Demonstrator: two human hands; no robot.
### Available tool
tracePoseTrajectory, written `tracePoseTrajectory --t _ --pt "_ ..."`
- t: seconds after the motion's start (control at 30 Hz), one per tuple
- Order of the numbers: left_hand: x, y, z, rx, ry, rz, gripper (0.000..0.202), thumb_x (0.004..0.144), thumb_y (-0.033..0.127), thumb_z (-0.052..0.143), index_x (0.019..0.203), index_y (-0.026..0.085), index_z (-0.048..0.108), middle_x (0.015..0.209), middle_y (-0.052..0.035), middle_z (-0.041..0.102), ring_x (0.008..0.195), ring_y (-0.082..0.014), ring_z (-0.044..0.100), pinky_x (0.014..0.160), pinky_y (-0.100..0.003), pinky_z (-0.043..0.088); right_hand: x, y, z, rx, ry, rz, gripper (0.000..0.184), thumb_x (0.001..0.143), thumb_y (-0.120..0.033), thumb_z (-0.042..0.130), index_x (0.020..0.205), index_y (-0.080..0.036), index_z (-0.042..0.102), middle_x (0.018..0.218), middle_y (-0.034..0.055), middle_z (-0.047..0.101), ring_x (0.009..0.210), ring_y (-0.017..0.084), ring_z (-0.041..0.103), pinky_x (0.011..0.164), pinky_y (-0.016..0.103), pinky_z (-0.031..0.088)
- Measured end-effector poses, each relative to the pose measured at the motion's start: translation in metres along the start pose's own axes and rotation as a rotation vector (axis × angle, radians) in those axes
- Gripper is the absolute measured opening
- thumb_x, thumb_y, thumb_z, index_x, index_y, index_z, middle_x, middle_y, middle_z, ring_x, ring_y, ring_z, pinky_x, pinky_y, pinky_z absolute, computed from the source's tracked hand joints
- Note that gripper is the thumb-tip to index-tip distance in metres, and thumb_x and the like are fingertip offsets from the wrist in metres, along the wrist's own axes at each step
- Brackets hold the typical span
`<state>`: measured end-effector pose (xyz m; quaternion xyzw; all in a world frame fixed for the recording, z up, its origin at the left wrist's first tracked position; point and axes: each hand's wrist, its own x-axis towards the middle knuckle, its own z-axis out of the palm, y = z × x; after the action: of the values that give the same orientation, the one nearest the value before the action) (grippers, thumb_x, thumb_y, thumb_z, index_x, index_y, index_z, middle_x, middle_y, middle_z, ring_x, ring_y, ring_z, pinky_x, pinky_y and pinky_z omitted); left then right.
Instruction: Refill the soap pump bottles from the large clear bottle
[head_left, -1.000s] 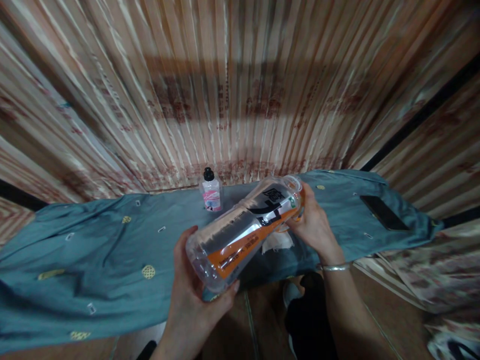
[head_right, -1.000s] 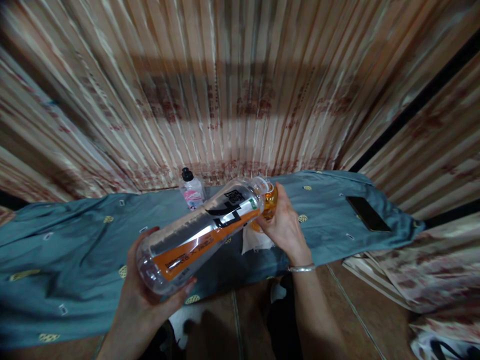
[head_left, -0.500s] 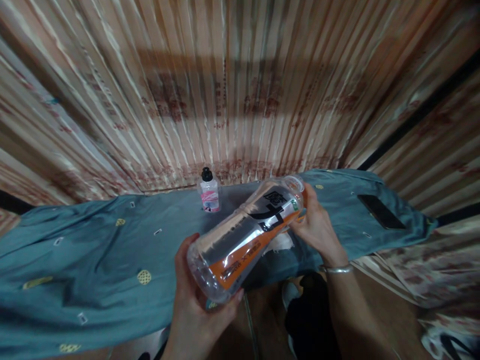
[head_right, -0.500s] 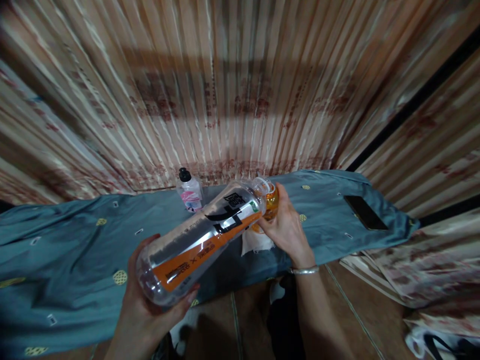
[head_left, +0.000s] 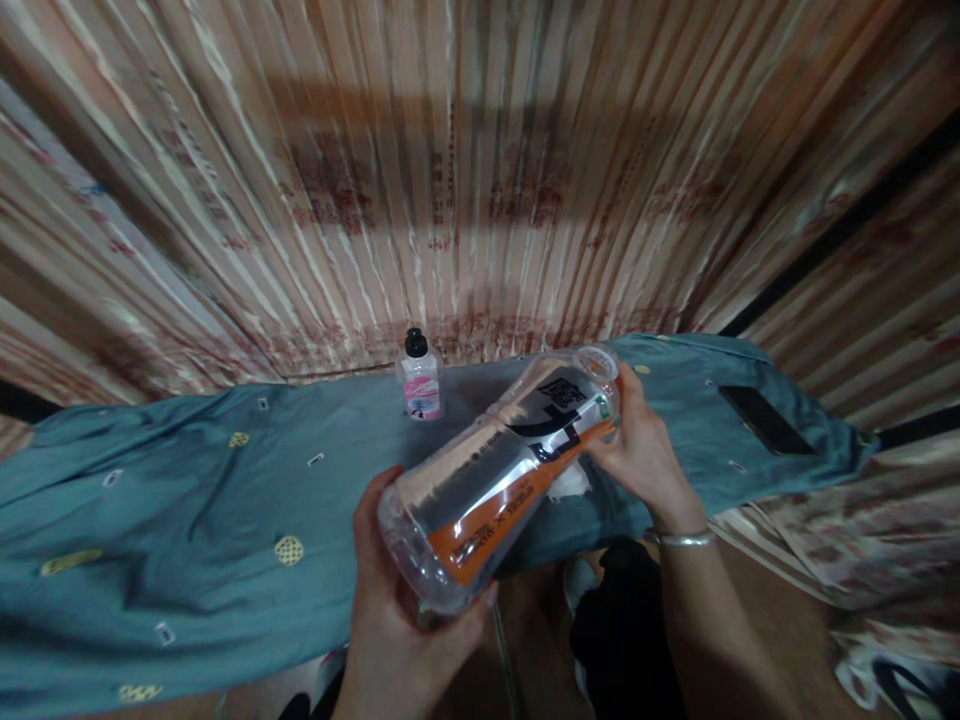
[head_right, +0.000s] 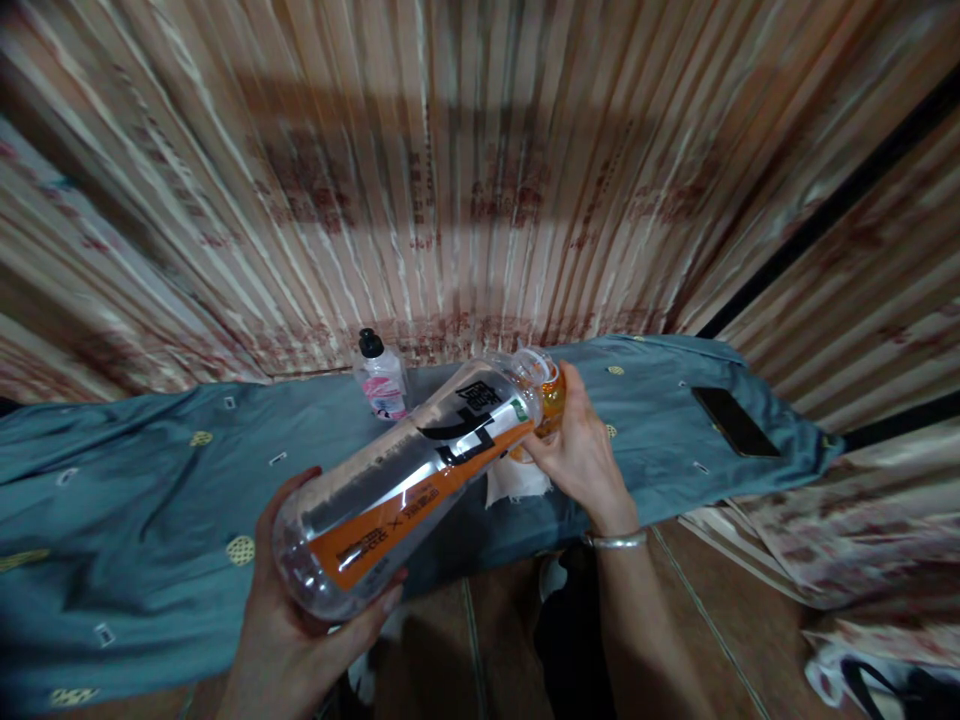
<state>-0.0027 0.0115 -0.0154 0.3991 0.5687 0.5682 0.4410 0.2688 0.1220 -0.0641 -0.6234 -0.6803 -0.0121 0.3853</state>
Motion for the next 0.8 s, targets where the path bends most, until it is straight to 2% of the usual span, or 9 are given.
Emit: tracePoseTrajectory --t 0.17,0.3,0.53,0.67,0.8 --pt "-0.0031 0.0021 0.0020 -0.033 -0.013 -0.026 0.091 0.063 0.032 0.091 0.143 0.035 0.048 0.136 -0.0025 0.068 0.116 -0.0252 0.076 0.097 -0.036 0.065 0.0009 -0.0031 -0.0030 0.017 -0.007 -0.004 0.096 0.086 -0.057 0.067 0.164 -0.016 0.030 0.147 0.0213 0.067 0.126 0.041 0.072 0.102 0.055 0.061" --pt "-0.0030 0.0019 0.0019 -0.023 0.000 -0.036 0.094 0.060 0.030 0.092 0.143 0.032 0.047 0.136 -0.0047 0.068 0.115 -0.0267 0.076 0.093 -0.036 0.067 0.0014 -0.0053 -0.0042 0.021 -0.018 0.023 0.097 0.085 -0.057 0.069 0.163 -0.015 0.031 0.144 0.0217 0.070 0.123 0.041 0.074 0.101 0.055 0.062" --pt "-0.0052 -0.0003 0.0022 -0.031 -0.004 -0.047 0.096 0.061 0.030 0.091 0.146 0.035 0.046 0.142 -0.0044 0.064 0.122 -0.0279 0.074 0.102 -0.041 0.064 0.0001 -0.0023 -0.0029 0.007 -0.015 0.014 0.096 0.086 -0.053 0.069 0.165 -0.018 0.028 0.143 0.0207 0.070 0.123 0.040 0.074 0.100 0.054 0.061" --pt "-0.0055 -0.0003 0.0014 -0.003 0.007 -0.016 0.094 0.061 0.030 0.092 0.144 0.033 0.049 0.140 -0.0047 0.066 0.119 -0.0282 0.075 0.101 -0.041 0.066 0.0003 -0.0046 -0.0043 0.023 -0.024 0.024 0.096 0.085 -0.054 0.069 0.164 -0.016 0.030 0.145 0.0224 0.068 0.125 0.040 0.073 0.101 0.055 0.061" --pt "-0.0047 0.0004 0.0006 0.014 0.000 0.001 0.094 0.061 0.031 0.093 0.144 0.033 0.049 0.142 -0.0060 0.065 0.121 -0.0298 0.074 0.100 -0.043 0.066 0.0013 -0.0083 -0.0059 0.039 -0.018 0.023 0.090 0.088 -0.053 0.067 0.163 -0.019 0.032 0.144 0.0205 0.069 0.122 0.039 0.074 0.101 0.054 0.061"
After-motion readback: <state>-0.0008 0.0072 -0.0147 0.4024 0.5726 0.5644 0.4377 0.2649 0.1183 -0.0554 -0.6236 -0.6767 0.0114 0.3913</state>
